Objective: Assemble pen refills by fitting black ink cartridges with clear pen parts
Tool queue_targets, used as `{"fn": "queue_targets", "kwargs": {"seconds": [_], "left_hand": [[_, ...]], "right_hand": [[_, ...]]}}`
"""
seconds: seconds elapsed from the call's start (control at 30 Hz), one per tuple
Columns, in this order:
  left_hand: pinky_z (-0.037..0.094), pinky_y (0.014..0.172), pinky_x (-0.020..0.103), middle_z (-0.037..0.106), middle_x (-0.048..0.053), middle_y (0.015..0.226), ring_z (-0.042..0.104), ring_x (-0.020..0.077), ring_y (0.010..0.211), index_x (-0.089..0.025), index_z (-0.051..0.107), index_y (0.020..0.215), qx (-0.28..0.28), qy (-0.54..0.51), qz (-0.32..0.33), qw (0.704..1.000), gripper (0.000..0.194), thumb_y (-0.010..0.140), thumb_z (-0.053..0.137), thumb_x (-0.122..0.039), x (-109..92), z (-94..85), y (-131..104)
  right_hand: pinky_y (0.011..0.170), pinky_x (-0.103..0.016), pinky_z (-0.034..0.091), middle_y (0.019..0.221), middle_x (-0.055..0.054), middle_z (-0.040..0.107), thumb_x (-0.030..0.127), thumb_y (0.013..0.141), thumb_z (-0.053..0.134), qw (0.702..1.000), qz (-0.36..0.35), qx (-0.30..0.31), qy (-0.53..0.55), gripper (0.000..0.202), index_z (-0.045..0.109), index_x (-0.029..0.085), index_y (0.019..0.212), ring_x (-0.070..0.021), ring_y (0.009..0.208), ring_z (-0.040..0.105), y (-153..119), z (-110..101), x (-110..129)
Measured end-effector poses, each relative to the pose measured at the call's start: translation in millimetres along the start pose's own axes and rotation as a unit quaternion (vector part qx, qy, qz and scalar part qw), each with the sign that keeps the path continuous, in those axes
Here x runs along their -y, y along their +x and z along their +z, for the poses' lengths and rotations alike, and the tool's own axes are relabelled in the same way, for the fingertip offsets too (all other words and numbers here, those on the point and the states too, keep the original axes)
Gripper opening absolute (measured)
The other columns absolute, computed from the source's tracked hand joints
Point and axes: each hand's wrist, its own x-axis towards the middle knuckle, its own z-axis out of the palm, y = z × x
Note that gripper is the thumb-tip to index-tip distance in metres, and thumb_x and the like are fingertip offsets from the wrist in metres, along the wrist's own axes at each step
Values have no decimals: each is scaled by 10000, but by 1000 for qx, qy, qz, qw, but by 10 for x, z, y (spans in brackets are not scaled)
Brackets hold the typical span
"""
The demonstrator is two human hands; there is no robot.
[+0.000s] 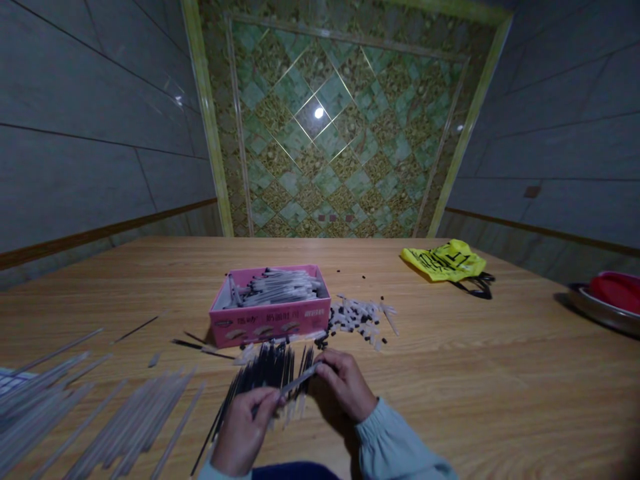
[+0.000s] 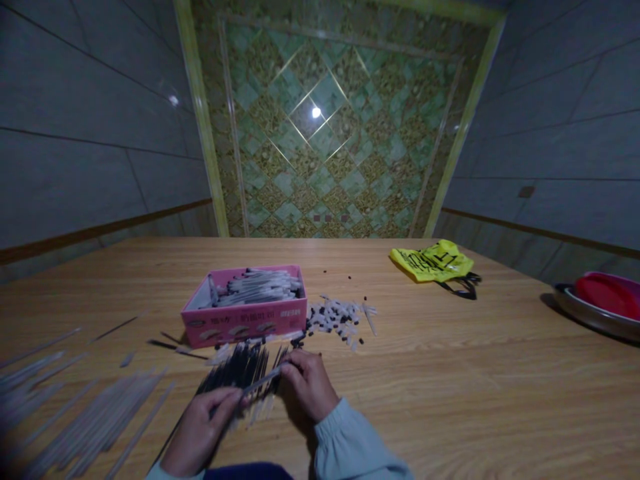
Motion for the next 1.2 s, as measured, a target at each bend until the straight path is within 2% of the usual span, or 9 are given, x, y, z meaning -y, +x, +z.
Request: {"fn": "queue_targets", "kwargs": {"seconds": [0.27,0.47,0.67,0.77,0.83,0.9,0.97,1.07,1.2], "left_hand": [[546,659,246,755,54,789,699,200,718,-212,749,775,-105,132,163,972,213,781,544,-271,122,-2,-14],[543,598,271,744,68,778,694,209,681,-233,742,813,-145,226,241,933,198,791,545,-233,144,-6,-50],[508,630,297,709,64,722,648,208,695,-218,718,797,-124,243,268,924,209,808,511,-194,57,12,-47],[490,708,309,682,62,787,617,205,784,-224,692,836,-131,198,226,945,262,857,431,-238,-22,-15,-3],[462,814,338,657,90,951,585,219,935,-212,650,962,-208,181,164,947,309,885,355,-262,-54,-104,28],[436,860,381,621,133,1027,560,248,985,-167,580,1056,-299,227,68,925,317,877,343,-278,-42,-247,45],[426,829,463,598,163,1068,532,328,1014,-158,551,1094,-331,349,-78,873,337,831,402,-306,25,-405,46],[435,738,476,586,217,1070,546,402,985,-151,589,1051,-239,425,-230,842,345,777,412,-265,189,-587,33],[441,706,450,638,209,1003,610,373,919,-152,585,1092,-135,405,-281,859,396,759,371,-182,364,-702,27]], "right_hand": [[479,-224,208,478,56,339,403,715,610,974,143,-32,172,378,448,158,478,-79,487,291,-3,126,-2],[410,-211,158,431,63,338,448,710,607,945,205,-32,253,391,483,156,481,-57,406,257,-40,152,-8],[305,-176,91,367,109,271,444,643,643,867,326,7,377,382,411,186,485,-23,306,156,-60,185,105],[294,-159,115,362,108,275,473,652,625,866,308,-57,389,410,384,190,480,-20,293,191,-58,252,100],[293,-152,129,367,105,292,500,669,616,868,295,-113,383,415,397,187,506,-22,290,218,-56,278,83],[296,-147,145,381,102,315,517,679,619,868,283,-162,375,413,418,184,541,-25,295,244,-53,272,73],[297,-145,161,395,98,330,529,680,625,867,273,-198,366,415,431,182,564,-28,304,263,-49,244,76],[296,-146,179,407,95,344,539,675,637,871,259,-221,356,413,461,176,588,-28,311,266,-40,202,97],[300,-142,197,430,88,361,528,679,649,873,245,-229,353,405,484,166,600,-26,328,272,-32,188,105]]}}
